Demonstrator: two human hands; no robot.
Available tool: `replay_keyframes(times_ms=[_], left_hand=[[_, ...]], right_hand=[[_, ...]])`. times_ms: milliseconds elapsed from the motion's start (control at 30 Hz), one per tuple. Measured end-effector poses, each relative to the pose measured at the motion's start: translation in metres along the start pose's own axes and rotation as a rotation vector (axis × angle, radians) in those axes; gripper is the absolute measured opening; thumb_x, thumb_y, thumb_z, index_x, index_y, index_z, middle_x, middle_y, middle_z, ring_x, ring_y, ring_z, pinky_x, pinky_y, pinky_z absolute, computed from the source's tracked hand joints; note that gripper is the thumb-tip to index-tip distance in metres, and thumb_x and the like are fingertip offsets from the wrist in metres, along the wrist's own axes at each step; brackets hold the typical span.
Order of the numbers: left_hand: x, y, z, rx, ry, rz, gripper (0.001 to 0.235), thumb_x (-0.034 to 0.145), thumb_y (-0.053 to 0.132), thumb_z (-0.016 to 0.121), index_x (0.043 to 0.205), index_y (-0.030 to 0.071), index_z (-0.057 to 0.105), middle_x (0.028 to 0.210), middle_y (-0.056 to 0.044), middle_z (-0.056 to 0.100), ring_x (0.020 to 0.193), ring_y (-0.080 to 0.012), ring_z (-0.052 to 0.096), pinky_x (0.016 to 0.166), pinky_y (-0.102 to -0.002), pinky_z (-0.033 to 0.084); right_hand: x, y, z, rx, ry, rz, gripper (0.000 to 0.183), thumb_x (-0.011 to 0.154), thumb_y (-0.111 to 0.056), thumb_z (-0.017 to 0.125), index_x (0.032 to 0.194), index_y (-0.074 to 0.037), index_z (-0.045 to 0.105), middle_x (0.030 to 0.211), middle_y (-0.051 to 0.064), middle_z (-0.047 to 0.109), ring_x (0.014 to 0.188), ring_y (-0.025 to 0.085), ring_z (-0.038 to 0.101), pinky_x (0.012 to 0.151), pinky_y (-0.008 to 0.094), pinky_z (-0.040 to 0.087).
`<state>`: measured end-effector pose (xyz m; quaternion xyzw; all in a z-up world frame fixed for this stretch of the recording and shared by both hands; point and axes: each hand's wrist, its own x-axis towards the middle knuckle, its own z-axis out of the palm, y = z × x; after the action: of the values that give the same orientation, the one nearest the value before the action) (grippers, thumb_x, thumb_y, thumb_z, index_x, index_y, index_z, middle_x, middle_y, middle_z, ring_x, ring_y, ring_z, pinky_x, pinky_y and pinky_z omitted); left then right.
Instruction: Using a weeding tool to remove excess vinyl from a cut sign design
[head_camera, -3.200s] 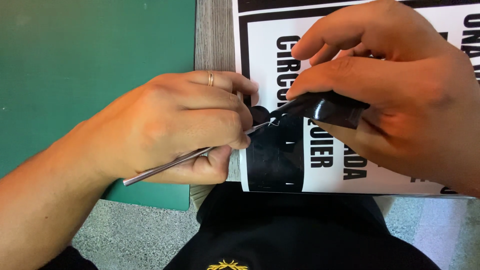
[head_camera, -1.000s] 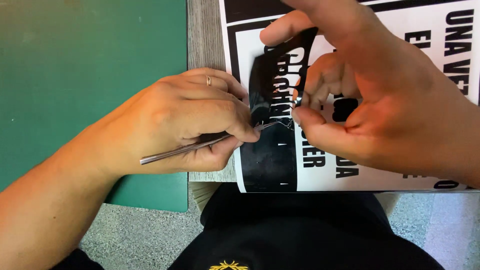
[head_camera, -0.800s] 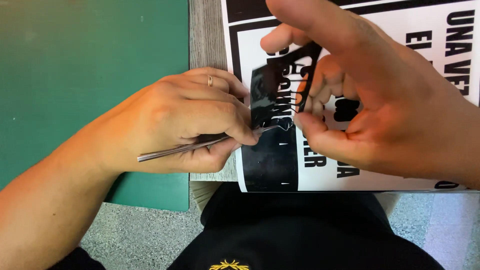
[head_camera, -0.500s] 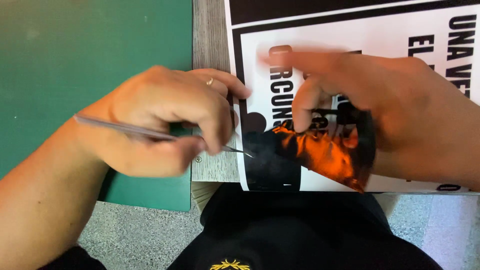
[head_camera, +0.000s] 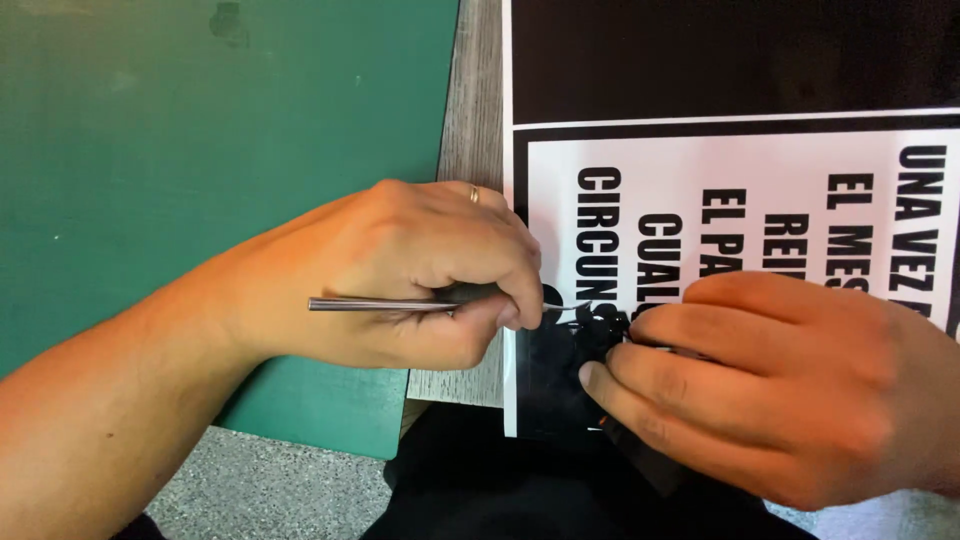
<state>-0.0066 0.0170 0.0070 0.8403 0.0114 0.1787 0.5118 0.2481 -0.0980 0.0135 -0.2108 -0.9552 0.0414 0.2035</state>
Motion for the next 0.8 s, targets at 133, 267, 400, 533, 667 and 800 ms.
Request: replay_keyframes(times_ms=[133,267,400,533,667,800], left_hand=[[-0.002,-0.002,-0.002,-0.015,-0.019,0.011,0.015,0.091,-0.009,0.051,0.095,0.0,0.062,0.086,-0.008,0.065,0.074,-0.0254,0.062,0.085,-0.038,0.05],[-0.006,-0.005,-0.001,0.023,-0.01,0.013,0.015,0.092,-0.007,0.05,0.096,0.002,0.062,0.085,-0.006,0.066,0.071,-0.0251,0.059,0.08,-0.038,0.051],[-0.008,-0.008,-0.002,0.02,-0.027,0.047,0.014,0.096,-0.004,0.05,0.099,0.002,0.062,0.087,-0.006,0.066,0.073,-0.0261,0.06,0.079,-0.038,0.052],[-0.009,-0.009,-0.001,0.019,-0.041,0.071,0.013,0.097,-0.004,0.05,0.099,0.002,0.061,0.089,-0.007,0.065,0.075,-0.0285,0.06,0.079,-0.039,0.051],[-0.01,-0.01,-0.002,0.031,-0.043,0.06,0.011,0.099,-0.002,0.051,0.101,0.002,0.06,0.088,-0.007,0.064,0.076,-0.0284,0.057,0.071,-0.038,0.05],[-0.011,-0.011,-0.001,0.004,-0.034,0.076,0.009,0.099,-0.004,0.052,0.1,0.001,0.06,0.091,-0.008,0.067,0.078,-0.0286,0.063,0.079,-0.038,0.053]], right_hand=[[0.004,0.002,-0.001,0.013,-0.029,-0.026,0.022,0.1,-0.008,0.051,0.108,-0.003,0.072,0.099,0.006,0.069,0.084,0.024,0.07,0.072,0.036,0.058],[0.006,0.001,0.001,0.0,-0.042,-0.026,0.026,0.1,-0.008,0.047,0.107,-0.003,0.072,0.099,0.005,0.07,0.084,0.024,0.069,0.07,0.037,0.056],[0.006,-0.002,0.002,-0.02,-0.082,-0.013,0.026,0.101,-0.012,0.05,0.111,-0.004,0.072,0.104,0.005,0.072,0.088,0.023,0.07,0.072,0.035,0.056],[0.006,-0.005,0.004,-0.024,-0.083,0.014,0.025,0.101,-0.021,0.059,0.113,-0.004,0.072,0.104,0.004,0.072,0.086,0.023,0.069,0.072,0.037,0.057],[0.007,-0.01,0.001,-0.044,-0.106,0.047,0.028,0.1,-0.012,0.049,0.114,-0.006,0.073,0.107,0.004,0.073,0.09,0.022,0.071,0.074,0.036,0.056],[0.008,-0.009,0.003,-0.042,-0.118,0.013,0.027,0.099,-0.008,0.052,0.116,-0.005,0.073,0.107,0.004,0.072,0.088,0.021,0.069,0.075,0.035,0.057]])
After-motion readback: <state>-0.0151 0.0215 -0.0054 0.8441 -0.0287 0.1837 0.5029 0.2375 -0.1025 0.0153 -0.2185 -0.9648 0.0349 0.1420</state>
